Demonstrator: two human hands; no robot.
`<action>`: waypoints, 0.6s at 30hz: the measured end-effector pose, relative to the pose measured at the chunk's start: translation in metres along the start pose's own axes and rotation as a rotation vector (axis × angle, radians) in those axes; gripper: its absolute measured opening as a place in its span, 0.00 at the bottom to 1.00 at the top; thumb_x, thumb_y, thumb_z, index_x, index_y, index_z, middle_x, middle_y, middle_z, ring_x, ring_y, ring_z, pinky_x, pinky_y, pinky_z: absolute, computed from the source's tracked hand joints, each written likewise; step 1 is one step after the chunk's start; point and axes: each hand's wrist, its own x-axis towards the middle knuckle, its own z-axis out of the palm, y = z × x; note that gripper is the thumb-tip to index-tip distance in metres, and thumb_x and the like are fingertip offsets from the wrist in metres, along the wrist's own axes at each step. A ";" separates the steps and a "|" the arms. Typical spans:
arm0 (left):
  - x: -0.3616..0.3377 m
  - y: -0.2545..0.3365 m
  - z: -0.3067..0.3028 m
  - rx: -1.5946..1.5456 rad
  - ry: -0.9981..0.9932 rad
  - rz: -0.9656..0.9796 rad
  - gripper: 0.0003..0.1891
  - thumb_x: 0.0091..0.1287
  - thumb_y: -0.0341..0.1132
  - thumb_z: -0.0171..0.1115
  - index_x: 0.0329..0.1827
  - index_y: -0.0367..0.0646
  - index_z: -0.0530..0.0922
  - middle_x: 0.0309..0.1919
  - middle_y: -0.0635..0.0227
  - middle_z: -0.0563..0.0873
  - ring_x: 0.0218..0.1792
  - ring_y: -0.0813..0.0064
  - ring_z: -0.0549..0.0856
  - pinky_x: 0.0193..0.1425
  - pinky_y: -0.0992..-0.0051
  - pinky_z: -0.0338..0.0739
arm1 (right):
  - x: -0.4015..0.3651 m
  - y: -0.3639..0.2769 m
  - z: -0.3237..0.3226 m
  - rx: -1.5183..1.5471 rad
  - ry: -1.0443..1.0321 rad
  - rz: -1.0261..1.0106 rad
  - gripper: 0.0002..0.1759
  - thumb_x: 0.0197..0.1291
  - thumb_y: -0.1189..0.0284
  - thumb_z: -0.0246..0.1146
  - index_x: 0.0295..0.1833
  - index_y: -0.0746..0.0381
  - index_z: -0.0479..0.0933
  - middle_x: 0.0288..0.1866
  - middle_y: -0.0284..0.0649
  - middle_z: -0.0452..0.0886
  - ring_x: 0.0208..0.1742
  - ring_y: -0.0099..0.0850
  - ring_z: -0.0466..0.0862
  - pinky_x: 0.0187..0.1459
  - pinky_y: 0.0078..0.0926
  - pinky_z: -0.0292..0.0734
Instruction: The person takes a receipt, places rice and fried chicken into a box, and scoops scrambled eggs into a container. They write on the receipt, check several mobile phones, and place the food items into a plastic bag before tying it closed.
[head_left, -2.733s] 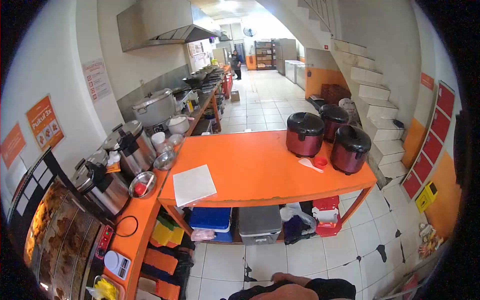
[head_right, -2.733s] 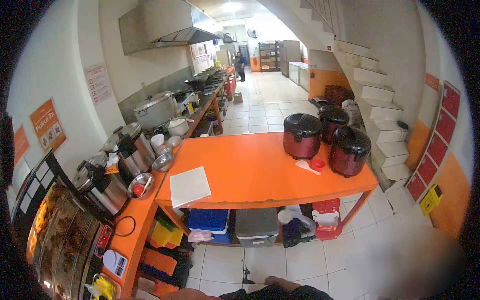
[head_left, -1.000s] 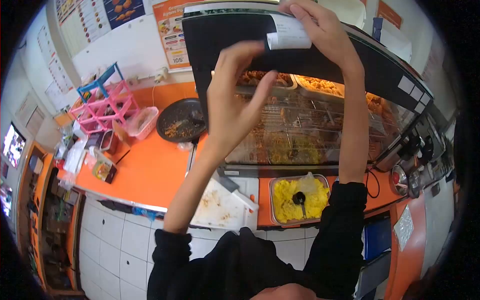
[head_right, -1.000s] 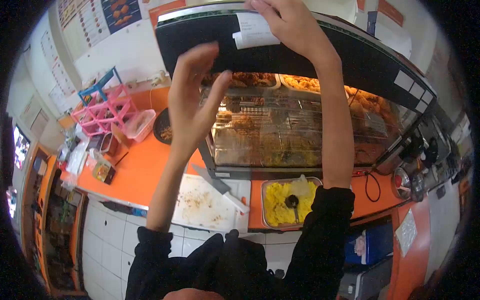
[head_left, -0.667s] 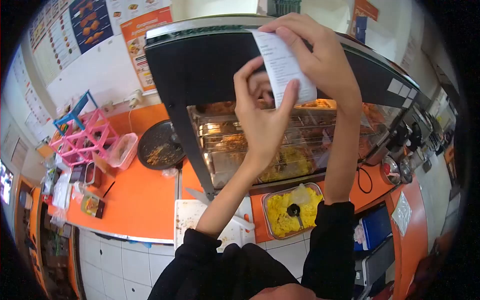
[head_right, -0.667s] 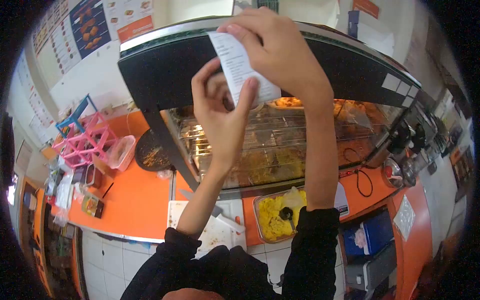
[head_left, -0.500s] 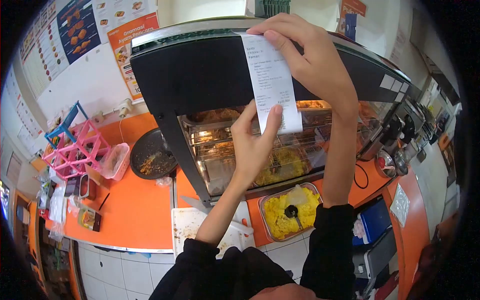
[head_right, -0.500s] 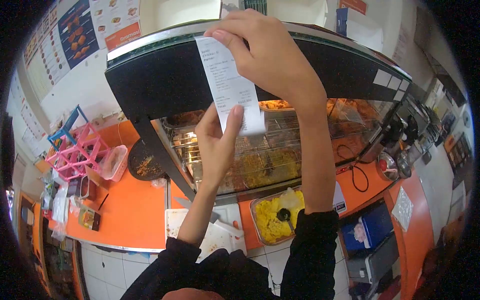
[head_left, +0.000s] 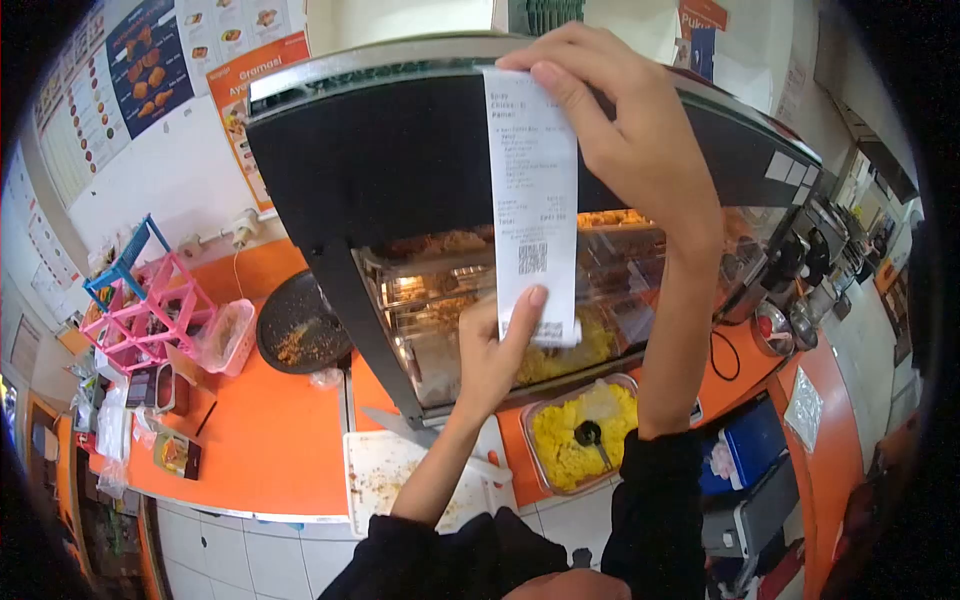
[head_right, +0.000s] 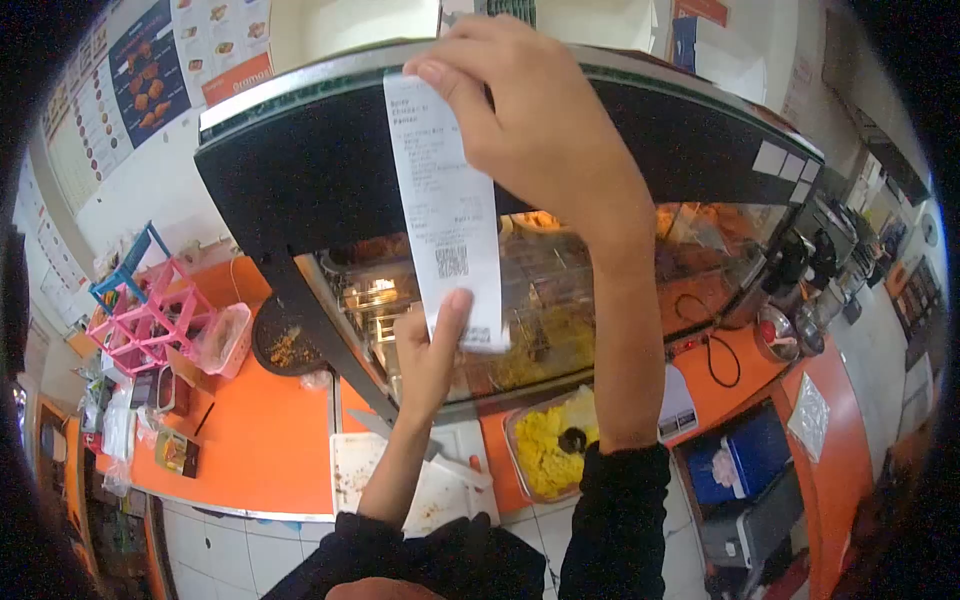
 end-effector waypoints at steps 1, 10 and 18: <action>-0.003 -0.004 0.000 -0.035 0.020 0.010 0.12 0.65 0.35 0.60 0.36 0.31 0.81 0.38 0.67 0.80 0.36 0.85 0.75 0.37 0.82 0.69 | 0.000 0.000 0.001 -0.011 0.005 0.001 0.12 0.64 0.72 0.52 0.43 0.66 0.79 0.37 0.37 0.78 0.36 0.26 0.77 0.37 0.20 0.69; -0.003 -0.023 0.004 -0.623 0.203 0.020 0.12 0.62 0.33 0.64 0.43 0.34 0.78 0.42 0.63 0.80 0.38 0.82 0.78 0.40 0.81 0.73 | -0.002 0.001 0.004 0.001 0.025 0.015 0.12 0.65 0.72 0.51 0.43 0.65 0.79 0.37 0.36 0.78 0.36 0.27 0.77 0.36 0.21 0.69; -0.008 -0.033 0.012 -0.676 0.177 0.103 0.20 0.60 0.35 0.66 0.49 0.42 0.65 0.39 0.70 0.77 0.37 0.84 0.77 0.37 0.82 0.73 | -0.002 0.009 0.007 -0.074 0.056 -0.028 0.12 0.64 0.71 0.51 0.43 0.65 0.79 0.38 0.37 0.78 0.36 0.28 0.77 0.36 0.22 0.70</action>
